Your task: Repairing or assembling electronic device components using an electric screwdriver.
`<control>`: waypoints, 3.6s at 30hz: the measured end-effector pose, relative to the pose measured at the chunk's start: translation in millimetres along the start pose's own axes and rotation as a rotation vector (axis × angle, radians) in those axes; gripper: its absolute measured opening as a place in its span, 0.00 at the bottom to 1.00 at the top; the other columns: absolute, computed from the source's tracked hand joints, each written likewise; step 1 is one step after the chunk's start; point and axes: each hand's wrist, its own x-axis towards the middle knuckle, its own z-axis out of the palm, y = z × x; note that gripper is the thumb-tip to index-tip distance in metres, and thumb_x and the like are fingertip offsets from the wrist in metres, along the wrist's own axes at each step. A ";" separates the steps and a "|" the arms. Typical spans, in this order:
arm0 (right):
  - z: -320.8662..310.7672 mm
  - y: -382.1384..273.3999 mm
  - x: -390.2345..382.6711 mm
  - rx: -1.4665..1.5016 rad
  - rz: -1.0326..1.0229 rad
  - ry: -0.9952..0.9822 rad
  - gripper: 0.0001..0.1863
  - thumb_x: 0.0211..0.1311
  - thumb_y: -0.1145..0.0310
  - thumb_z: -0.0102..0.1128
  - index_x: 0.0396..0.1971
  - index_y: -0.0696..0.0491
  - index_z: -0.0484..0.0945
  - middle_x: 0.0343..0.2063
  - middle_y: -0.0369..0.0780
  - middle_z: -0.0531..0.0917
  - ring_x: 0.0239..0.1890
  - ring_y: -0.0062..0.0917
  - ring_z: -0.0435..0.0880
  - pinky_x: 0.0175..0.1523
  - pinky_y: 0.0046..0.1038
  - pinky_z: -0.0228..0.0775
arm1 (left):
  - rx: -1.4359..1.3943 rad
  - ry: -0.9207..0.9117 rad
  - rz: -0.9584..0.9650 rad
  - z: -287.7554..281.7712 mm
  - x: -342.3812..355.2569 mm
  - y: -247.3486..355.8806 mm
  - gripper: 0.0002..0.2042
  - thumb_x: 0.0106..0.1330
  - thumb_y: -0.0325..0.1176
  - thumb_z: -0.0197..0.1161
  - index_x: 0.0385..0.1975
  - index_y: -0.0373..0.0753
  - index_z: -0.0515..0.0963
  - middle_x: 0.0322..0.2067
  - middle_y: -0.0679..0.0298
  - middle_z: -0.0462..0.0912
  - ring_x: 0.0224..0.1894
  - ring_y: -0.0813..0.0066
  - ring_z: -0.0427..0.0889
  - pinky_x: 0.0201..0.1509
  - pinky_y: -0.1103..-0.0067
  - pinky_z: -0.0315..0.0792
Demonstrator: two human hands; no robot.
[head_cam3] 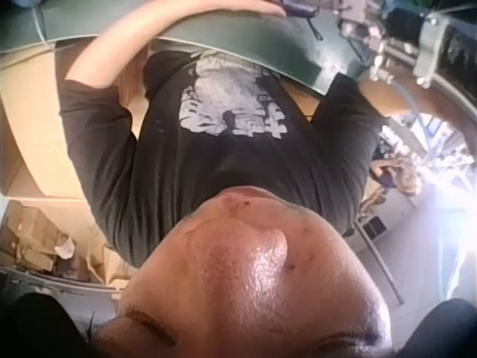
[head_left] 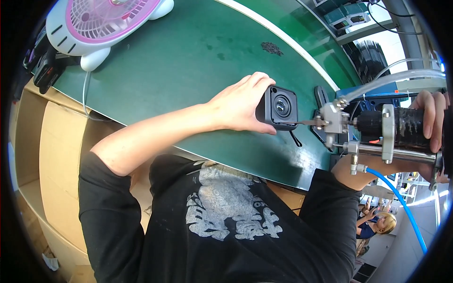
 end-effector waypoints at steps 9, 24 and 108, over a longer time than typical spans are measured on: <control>63.8 23.9 -0.6 -0.628 0.017 0.962 0.23 0.66 0.63 0.60 0.52 0.60 0.63 0.33 0.43 0.73 0.30 0.32 0.77 0.35 0.37 0.72 | -0.030 -0.005 -0.010 -3.3 -2.6 -0.8 0.44 0.44 0.47 0.79 0.58 0.31 0.63 0.56 0.50 0.67 0.59 0.51 0.70 0.64 0.66 0.67; 13.3 43.1 -19.8 -0.021 0.155 0.183 0.25 0.56 0.74 0.69 0.51 0.57 0.65 0.37 0.43 0.76 0.33 0.35 0.79 0.38 0.42 0.75 | -0.010 0.074 0.007 6.8 -4.4 3.4 0.43 0.43 0.49 0.79 0.53 0.26 0.65 0.50 0.51 0.69 0.54 0.53 0.72 0.60 0.68 0.71; -24.4 98.9 10.1 -0.321 -0.253 0.879 0.27 0.44 0.52 0.74 0.27 0.62 0.76 0.20 0.48 0.80 0.24 0.40 0.82 0.32 0.34 0.73 | 1.424 -0.169 0.394 12.3 298.8 -89.8 0.33 0.61 0.28 0.54 0.70 0.41 0.58 0.71 0.50 0.54 0.74 0.50 0.50 0.77 0.62 0.47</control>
